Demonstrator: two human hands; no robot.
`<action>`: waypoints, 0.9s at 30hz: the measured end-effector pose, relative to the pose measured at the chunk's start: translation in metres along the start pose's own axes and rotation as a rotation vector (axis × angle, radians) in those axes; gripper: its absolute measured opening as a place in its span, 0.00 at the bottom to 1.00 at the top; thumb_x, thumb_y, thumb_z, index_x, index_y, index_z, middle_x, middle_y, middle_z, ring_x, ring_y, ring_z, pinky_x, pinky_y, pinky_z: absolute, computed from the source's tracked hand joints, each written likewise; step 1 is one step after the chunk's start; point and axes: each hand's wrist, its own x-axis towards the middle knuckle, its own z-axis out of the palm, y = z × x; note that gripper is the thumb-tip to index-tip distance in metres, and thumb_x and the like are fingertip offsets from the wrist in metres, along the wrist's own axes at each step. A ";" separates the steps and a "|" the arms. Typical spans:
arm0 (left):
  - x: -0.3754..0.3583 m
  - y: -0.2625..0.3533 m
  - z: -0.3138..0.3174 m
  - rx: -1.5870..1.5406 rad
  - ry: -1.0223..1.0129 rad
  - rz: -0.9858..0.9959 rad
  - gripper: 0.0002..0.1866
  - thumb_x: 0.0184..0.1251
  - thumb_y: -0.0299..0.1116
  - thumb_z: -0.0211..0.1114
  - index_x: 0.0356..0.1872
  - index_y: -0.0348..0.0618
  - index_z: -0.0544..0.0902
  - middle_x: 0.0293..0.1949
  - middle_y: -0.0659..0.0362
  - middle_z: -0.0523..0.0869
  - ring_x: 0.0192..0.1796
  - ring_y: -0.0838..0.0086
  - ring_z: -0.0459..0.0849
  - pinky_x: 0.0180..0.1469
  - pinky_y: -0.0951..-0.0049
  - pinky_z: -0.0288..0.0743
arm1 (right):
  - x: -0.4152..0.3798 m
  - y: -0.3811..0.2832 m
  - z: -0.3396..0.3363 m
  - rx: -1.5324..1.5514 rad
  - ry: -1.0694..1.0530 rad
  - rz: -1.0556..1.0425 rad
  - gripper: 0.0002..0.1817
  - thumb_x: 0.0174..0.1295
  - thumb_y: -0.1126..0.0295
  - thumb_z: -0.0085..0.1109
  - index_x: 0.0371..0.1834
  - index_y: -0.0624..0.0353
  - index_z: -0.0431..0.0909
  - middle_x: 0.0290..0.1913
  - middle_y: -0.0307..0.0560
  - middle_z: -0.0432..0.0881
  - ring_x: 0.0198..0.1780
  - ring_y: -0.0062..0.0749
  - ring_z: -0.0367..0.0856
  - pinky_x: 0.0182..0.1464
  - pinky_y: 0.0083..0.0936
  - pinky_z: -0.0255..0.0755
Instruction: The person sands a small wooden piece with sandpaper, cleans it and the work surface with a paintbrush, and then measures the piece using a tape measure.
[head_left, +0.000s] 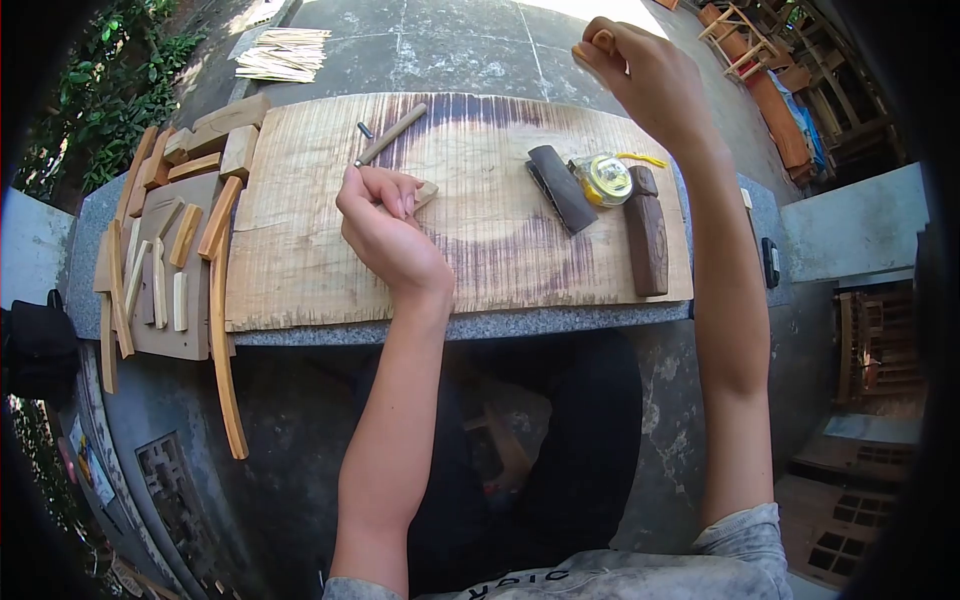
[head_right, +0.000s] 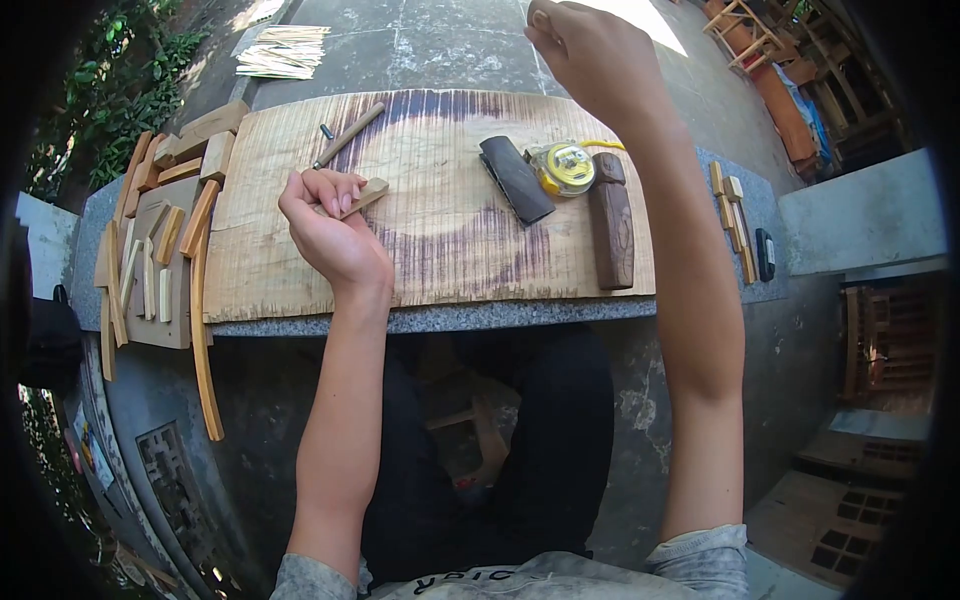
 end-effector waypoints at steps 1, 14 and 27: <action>0.000 0.000 -0.001 0.004 -0.004 0.001 0.24 0.87 0.43 0.41 0.24 0.50 0.61 0.24 0.63 0.62 0.32 0.74 0.63 0.50 0.64 0.70 | -0.004 -0.004 -0.006 -0.018 0.004 0.055 0.20 0.78 0.49 0.61 0.55 0.55 0.88 0.37 0.38 0.89 0.33 0.18 0.79 0.34 0.17 0.69; -0.001 0.001 0.001 0.004 0.000 0.004 0.24 0.88 0.43 0.41 0.23 0.49 0.60 0.24 0.63 0.63 0.32 0.73 0.64 0.50 0.64 0.70 | -0.011 -0.047 0.005 0.621 0.026 -0.257 0.16 0.77 0.57 0.65 0.51 0.59 0.87 0.39 0.39 0.87 0.36 0.26 0.82 0.41 0.25 0.80; -0.001 0.002 0.001 -0.025 0.047 0.095 0.23 0.86 0.39 0.40 0.22 0.49 0.59 0.23 0.62 0.62 0.31 0.73 0.61 0.52 0.65 0.71 | -0.008 -0.079 0.028 -0.173 0.359 -0.601 0.19 0.75 0.52 0.65 0.46 0.58 0.90 0.28 0.43 0.85 0.29 0.24 0.82 0.33 0.24 0.73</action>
